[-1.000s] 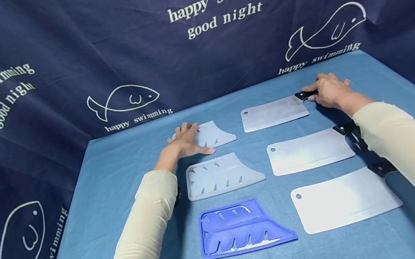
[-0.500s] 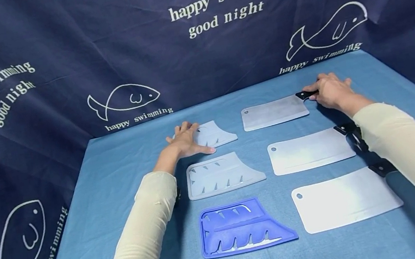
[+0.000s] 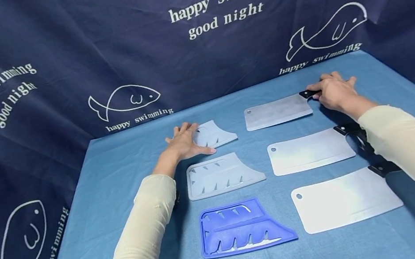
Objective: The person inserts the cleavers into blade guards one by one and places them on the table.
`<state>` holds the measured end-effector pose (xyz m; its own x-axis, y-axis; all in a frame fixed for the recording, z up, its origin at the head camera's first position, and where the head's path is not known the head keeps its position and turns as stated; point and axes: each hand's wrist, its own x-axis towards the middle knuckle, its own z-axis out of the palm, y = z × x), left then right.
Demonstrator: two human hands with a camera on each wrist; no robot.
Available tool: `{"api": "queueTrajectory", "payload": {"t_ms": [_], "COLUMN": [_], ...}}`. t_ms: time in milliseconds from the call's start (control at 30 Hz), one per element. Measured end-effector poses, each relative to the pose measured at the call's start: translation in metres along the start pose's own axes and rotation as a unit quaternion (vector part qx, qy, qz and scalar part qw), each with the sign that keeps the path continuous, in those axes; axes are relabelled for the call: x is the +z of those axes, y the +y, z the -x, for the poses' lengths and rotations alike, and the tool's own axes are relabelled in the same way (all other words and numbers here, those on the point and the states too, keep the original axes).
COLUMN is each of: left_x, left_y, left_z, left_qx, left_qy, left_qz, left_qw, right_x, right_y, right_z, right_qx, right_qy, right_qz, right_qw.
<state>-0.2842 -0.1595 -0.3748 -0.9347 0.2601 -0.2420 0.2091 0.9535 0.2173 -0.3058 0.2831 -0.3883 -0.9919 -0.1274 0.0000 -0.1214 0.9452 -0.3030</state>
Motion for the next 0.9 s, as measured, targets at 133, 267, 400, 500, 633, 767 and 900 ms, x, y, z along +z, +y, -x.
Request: {"api": "queueTrajectory", "payload": {"t_ms": [133, 267, 400, 500, 633, 767, 900], "left_x": [0.001, 0.0, -0.001, -0.002, -0.004, -0.005, -0.005], "left_y": [-0.001, 0.0, 0.002, 0.003, 0.004, 0.005, 0.006], "left_z": [0.001, 0.003, 0.007, 0.011, 0.017, 0.025, 0.034], "left_qx": [0.004, 0.006, 0.013, 0.018, 0.025, 0.033, 0.034], "left_qy": [0.008, 0.021, 0.045, 0.063, 0.082, 0.102, 0.129], "left_qz": [-0.005, -0.014, -0.018, -0.016, -0.013, -0.008, -0.007], "left_qw": [0.9999, 0.9997, 0.9987, 0.9977, 0.9963, 0.9942, 0.991], "right_x": [-0.003, -0.008, -0.015, -0.021, -0.028, -0.035, -0.04], "right_y": [0.002, 0.001, 0.0, -0.002, -0.004, -0.007, -0.009], "right_z": [0.002, 0.006, 0.012, 0.018, 0.026, 0.033, 0.041], "right_qx": [-0.004, -0.004, -0.008, -0.012, -0.015, -0.019, -0.03], "right_qy": [0.004, 0.014, 0.038, 0.062, 0.091, 0.115, 0.142], "right_qz": [0.012, 0.017, 0.025, 0.026, 0.023, 0.022, 0.016], "right_qw": [0.9999, 0.9997, 0.9989, 0.9977, 0.9955, 0.9929, 0.9892]}}
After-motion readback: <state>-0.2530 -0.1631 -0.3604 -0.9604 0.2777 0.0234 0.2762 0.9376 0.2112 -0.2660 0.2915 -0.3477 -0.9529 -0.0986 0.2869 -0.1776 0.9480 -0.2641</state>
